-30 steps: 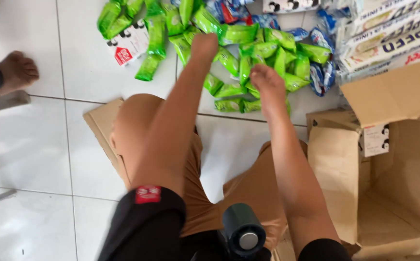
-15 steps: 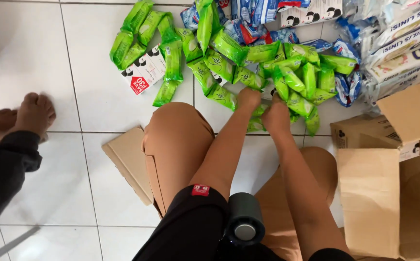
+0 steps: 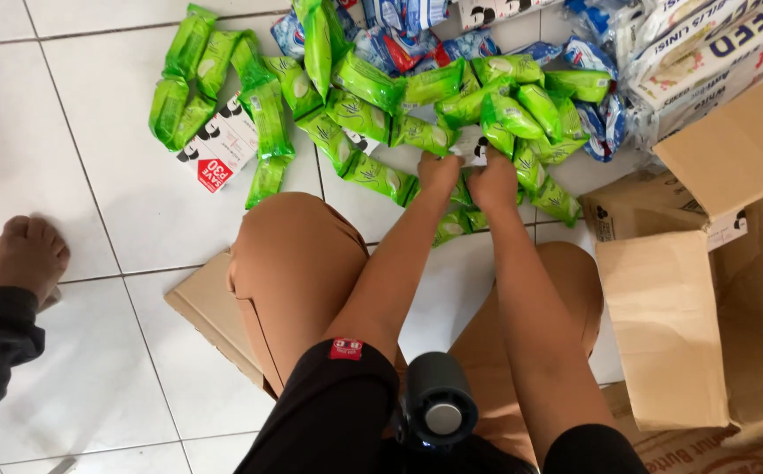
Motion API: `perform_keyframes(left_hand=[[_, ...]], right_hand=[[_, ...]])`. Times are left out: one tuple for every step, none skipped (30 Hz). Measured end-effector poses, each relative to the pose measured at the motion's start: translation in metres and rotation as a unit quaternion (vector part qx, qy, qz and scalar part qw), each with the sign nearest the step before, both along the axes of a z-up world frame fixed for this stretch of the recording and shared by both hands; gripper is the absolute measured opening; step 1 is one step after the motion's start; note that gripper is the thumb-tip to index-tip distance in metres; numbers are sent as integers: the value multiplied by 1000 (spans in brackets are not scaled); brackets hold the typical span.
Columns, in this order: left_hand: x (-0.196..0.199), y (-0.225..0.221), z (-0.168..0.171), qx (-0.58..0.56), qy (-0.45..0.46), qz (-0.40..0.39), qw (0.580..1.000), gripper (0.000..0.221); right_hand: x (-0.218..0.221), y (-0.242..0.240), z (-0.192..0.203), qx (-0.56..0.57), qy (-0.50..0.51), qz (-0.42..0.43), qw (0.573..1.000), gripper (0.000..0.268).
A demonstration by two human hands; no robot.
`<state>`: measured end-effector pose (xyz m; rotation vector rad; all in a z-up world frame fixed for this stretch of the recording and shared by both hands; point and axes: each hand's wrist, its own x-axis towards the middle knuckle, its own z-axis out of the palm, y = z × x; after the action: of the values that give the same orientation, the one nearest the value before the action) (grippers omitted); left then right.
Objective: Packing various grocery items, such as soap sachets and detergent packs, into a cardboard box.
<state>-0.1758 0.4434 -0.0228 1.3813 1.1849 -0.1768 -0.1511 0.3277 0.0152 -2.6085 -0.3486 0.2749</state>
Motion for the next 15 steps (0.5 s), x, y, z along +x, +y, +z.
perform_keyframes(left_hand=[[-3, -2, 2, -2, 2, -1, 1000, 55], [-2, -1, 4, -17, -22, 25, 999, 55], [-1, 0, 6, -32, -47, 51, 997, 55], [-1, 3, 5, -31, -51, 51, 997, 55], [0, 6, 4, -64, -40, 61, 995, 56], [-3, 8, 2, -98, -25, 71, 992, 58], [-5, 9, 1, -98, -26, 70, 992, 58], [-9, 11, 0, -143, -60, 73, 985, 55], [-12, 13, -1, -188, -93, 77, 975, 53], [-12, 17, 16, -187, -93, 74, 975, 53], [-12, 22, 32, -144, -76, 35, 986, 53], [-14, 23, 49, -101, -58, -3, 993, 53], [-13, 19, 51, -103, -58, -5, 993, 53], [-11, 14, 53, -103, -43, 13, 994, 54], [-10, 9, 55, -103, -28, 30, 994, 55]], right_hand=[[-2, 0, 9, -2, 2, -1, 1000, 45], [0, 3, 17, -5, 52, -11, 999, 45], [2, 5, 27, -7, 103, -20, 995, 46], [2, 4, 24, -6, 98, -20, 995, 46], [1, 2, 22, 42, 91, -23, 995, 46], [-3, -1, 19, 89, 86, -27, 992, 46], [-4, -1, 20, 89, 84, -28, 992, 46], [-7, 0, 21, 89, 91, -35, 991, 47], [-10, 1, 22, 90, 97, -42, 990, 50], [-13, 3, 36, 90, 96, -45, 990, 50], [-15, 5, 50, 62, 87, -42, 993, 55], [-19, 4, 64, 32, 79, -40, 996, 62], [-20, 5, 84, 31, 79, -43, 995, 62], [-20, 7, 104, 26, 101, -32, 994, 71], [-20, 8, 124, 22, 123, -20, 992, 81]])
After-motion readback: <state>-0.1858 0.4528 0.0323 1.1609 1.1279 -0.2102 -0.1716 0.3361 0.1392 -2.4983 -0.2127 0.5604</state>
